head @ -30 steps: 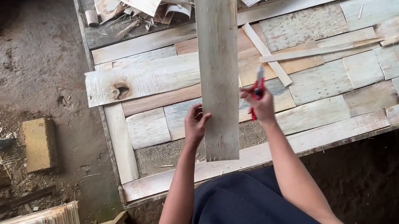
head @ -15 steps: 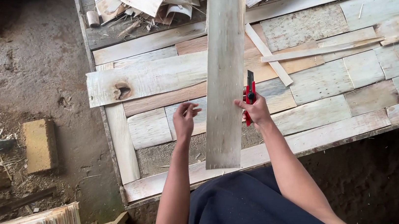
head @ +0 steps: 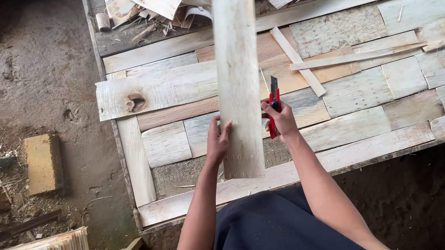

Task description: Trimming the edges of thin wood veneer strips using a small utility cutter on a wooden workbench.

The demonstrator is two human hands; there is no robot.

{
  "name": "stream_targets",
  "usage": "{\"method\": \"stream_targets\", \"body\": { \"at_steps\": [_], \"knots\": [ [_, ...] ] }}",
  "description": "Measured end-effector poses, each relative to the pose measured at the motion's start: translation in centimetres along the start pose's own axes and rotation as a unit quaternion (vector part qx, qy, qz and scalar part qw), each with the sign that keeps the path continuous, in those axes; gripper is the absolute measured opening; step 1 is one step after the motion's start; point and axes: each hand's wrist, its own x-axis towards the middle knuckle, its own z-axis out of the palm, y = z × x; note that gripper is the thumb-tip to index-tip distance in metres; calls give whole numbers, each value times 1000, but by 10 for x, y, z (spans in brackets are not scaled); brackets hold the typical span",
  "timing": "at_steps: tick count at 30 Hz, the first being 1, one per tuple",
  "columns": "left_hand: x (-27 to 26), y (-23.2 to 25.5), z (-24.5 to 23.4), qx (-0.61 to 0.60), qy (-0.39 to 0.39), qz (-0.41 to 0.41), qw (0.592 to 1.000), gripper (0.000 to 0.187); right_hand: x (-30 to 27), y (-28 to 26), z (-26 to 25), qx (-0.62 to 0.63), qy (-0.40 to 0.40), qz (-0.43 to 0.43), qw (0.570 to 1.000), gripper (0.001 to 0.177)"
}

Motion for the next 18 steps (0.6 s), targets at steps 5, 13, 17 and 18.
{"method": "stream_targets", "body": {
  "at_steps": [5,13,17,18],
  "knots": [
    [6,-23,-14,8,95,11,995,27,-19,4,9,-86,-82,50,992,37],
    [32,-67,-40,89,232,-59,967,30,-4,71,22,-199,-128,84,968,34],
    [36,-71,-36,129,277,-66,950,32,6,93,32,-199,-94,96,971,32],
    [38,-67,-35,124,284,-68,948,30,9,94,36,-207,-85,100,970,34]
  ]
}}
